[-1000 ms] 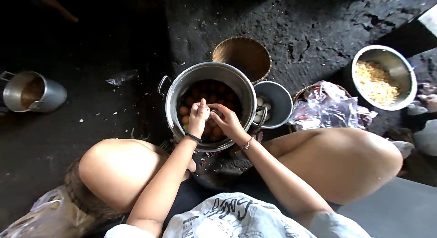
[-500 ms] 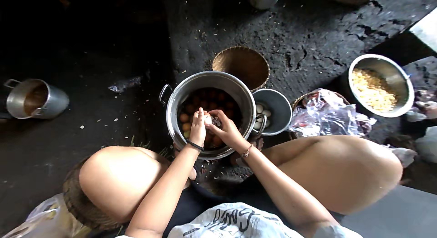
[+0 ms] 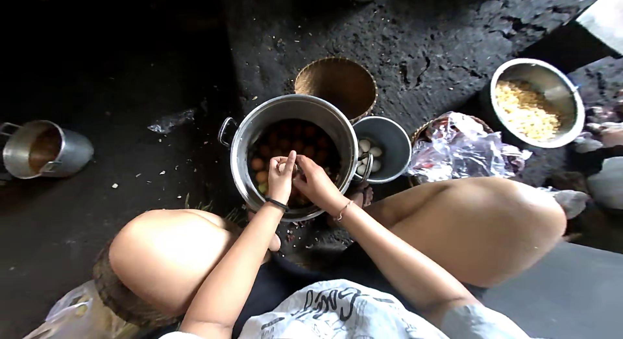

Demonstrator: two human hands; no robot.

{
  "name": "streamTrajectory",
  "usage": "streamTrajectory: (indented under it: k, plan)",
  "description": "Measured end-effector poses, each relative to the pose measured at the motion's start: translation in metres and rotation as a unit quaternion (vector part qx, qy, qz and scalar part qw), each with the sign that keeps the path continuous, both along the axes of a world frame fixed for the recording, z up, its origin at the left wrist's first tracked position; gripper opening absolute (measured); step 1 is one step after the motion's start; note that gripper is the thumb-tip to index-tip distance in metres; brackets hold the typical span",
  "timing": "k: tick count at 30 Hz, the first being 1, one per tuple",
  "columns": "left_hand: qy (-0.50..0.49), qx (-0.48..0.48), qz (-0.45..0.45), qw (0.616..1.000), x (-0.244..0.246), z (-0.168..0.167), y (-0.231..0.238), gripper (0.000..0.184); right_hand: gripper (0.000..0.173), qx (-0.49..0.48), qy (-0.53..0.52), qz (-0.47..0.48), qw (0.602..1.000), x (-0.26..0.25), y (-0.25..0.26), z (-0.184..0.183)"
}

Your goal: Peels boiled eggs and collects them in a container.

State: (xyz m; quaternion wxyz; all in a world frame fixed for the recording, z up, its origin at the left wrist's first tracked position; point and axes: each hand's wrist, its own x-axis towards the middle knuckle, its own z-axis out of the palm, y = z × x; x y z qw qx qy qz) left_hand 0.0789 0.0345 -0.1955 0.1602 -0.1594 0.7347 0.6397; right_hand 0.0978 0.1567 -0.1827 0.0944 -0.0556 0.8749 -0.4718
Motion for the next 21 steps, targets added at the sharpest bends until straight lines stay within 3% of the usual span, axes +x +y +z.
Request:
streamTrajectory:
  k: [4, 8, 11, 15, 18, 21]
  plan:
    - [0.005, 0.009, -0.007, 1.000, -0.002, -0.005, -0.003, 0.050, 0.047, 0.000, -0.016, -0.014, 1.000, -0.002, -0.003, 0.000]
    - [-0.017, 0.010, -0.019, 1.000, -0.001, -0.008, -0.001, 0.053, 0.033, -0.035, -0.016, -0.046, 0.998, -0.004, 0.002, -0.005]
    - [-0.056, 0.088, 0.006, 0.995, -0.003, -0.008, -0.001, 0.059, 0.024, -0.075, -0.032, -0.088, 0.993, -0.005, 0.009, -0.006]
    - [-0.099, 0.199, 0.073, 0.972, -0.007, -0.003, 0.000, 0.058, 0.028, -0.126, -0.051, -0.097, 0.986, -0.006, 0.012, -0.007]
    - [-0.086, 0.160, 0.056, 0.982, -0.008, -0.009, -0.003, 0.059, 0.038, -0.113, -0.006, -0.058, 0.992, -0.007, 0.009, -0.009]
    - [-0.058, 0.021, -0.024, 0.998, -0.006, -0.001, -0.008, 0.072, 0.036, -0.090, 0.024, -0.027, 0.995, -0.008, 0.007, -0.011]
